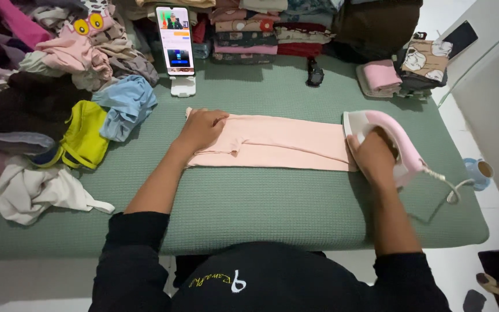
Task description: Ironing and folding a pink garment on a flat surface.
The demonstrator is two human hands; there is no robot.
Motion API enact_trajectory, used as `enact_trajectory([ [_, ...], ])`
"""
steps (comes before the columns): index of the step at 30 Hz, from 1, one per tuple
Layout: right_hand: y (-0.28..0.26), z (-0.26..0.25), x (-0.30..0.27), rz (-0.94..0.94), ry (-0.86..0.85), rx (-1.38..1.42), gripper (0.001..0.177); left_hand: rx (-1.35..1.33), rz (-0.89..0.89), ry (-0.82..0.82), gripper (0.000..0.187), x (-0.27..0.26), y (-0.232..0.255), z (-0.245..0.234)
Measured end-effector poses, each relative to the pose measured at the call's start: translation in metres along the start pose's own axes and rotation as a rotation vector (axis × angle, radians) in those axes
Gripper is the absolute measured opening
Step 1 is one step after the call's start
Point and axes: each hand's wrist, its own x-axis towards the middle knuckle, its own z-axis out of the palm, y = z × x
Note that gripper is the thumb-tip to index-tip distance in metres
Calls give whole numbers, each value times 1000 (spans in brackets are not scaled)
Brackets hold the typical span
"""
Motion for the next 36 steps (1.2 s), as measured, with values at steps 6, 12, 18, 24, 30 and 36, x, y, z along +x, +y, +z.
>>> enact_trajectory([
  [6, 6, 18, 29, 51, 37, -72, 81, -4, 15, 8, 26, -1, 1, -1],
  [12, -9, -9, -14, 54, 1, -46, 78, 1, 53, 28, 25, -1, -5, 3],
  [18, -26, -28, -38, 174, -61, -44, 76, 11, 21, -2, 26, -2, 7, -6],
  [24, -3, -1, 8, 9, 75, -9, 77, 30, -6, -26, 28, -1, 7, -6],
  [30, 4, 13, 36, 55, 22, -25, 74, -18, 4, 5, 27, -3, 5, -6],
  [36, 1, -4, 2, 56, 11, 7, 73, -5, 48, 33, 25, 0, -9, 6],
])
